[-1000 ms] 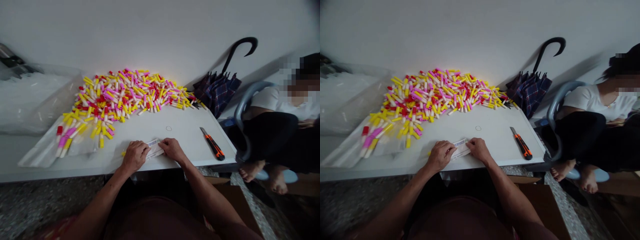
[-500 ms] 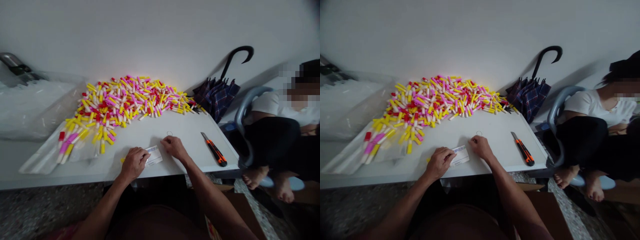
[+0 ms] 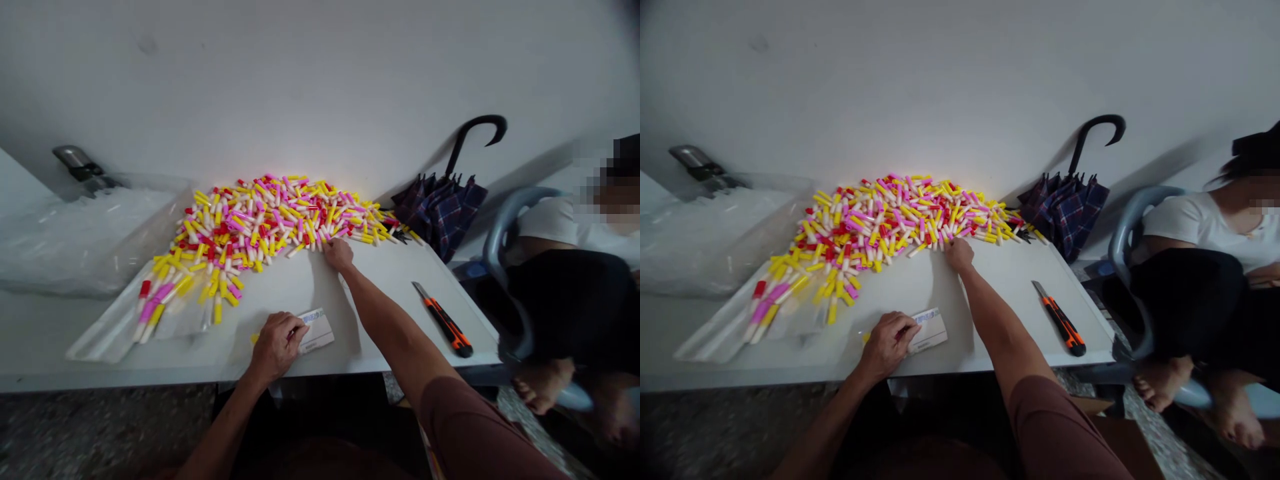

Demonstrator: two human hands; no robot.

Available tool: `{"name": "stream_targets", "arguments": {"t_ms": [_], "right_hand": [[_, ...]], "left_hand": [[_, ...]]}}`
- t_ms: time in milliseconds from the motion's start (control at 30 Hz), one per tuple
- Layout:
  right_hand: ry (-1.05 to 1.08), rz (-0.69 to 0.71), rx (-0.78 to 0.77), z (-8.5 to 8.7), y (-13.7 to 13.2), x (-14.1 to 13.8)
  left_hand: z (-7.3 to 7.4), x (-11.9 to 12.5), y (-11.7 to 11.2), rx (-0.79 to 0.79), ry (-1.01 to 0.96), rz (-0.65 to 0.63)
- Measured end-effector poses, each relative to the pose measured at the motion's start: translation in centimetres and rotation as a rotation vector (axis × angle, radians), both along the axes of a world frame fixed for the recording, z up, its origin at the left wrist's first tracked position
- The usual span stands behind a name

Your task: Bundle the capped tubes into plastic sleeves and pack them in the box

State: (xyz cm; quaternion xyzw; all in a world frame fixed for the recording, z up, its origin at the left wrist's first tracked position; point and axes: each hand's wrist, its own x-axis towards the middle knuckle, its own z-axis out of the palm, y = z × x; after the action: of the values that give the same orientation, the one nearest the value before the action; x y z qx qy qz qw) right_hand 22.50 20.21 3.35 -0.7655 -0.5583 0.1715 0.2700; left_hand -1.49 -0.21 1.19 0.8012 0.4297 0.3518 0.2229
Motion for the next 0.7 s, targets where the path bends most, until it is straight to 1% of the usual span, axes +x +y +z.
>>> {"name": "stream_targets", "arguments": {"t_ms": [67, 133, 233, 300, 400, 500, 567, 633, 700], "right_hand": [[0.0, 0.014, 0.005, -0.1, 0.1, 0.0], [0.015, 0.038, 0.023, 0.1, -0.3, 0.5], [0.062, 0.072, 0.062, 0.9, -2.1, 1.9], [0.104, 0.095, 0.077, 1.3, -4.6, 3.1], [0.184, 0.136, 0.069, 1.8, -10.1, 4.7], [0.336, 0.204, 0.05, 2.3, -16.1, 5.7], [0.472, 0.226, 0.011, 2.7, -19.3, 6.1], [0.615, 0.225, -0.045, 2.9, -21.5, 6.6], [0.746, 0.212, -0.074, 2.9, -22.6, 7.2]], "left_hand": [[0.1, 0.0, 0.0, 0.003, 0.005, 0.002], [0.2, 0.0, 0.0, 0.006, 0.008, 0.001], [0.1, 0.0, 0.0, 0.009, 0.004, 0.005], [0.1, 0.0, 0.0, 0.012, -0.006, 0.008], [0.1, -0.1, 0.0, 0.018, -0.029, 0.013], [0.2, -0.1, 0.0, 0.018, -0.044, 0.01], [0.2, -0.1, 0.0, 0.013, -0.05, 0.003], [0.2, -0.2, 0.0, 0.002, -0.051, -0.004], [0.2, -0.2, 0.0, -0.003, -0.049, -0.007]]}}
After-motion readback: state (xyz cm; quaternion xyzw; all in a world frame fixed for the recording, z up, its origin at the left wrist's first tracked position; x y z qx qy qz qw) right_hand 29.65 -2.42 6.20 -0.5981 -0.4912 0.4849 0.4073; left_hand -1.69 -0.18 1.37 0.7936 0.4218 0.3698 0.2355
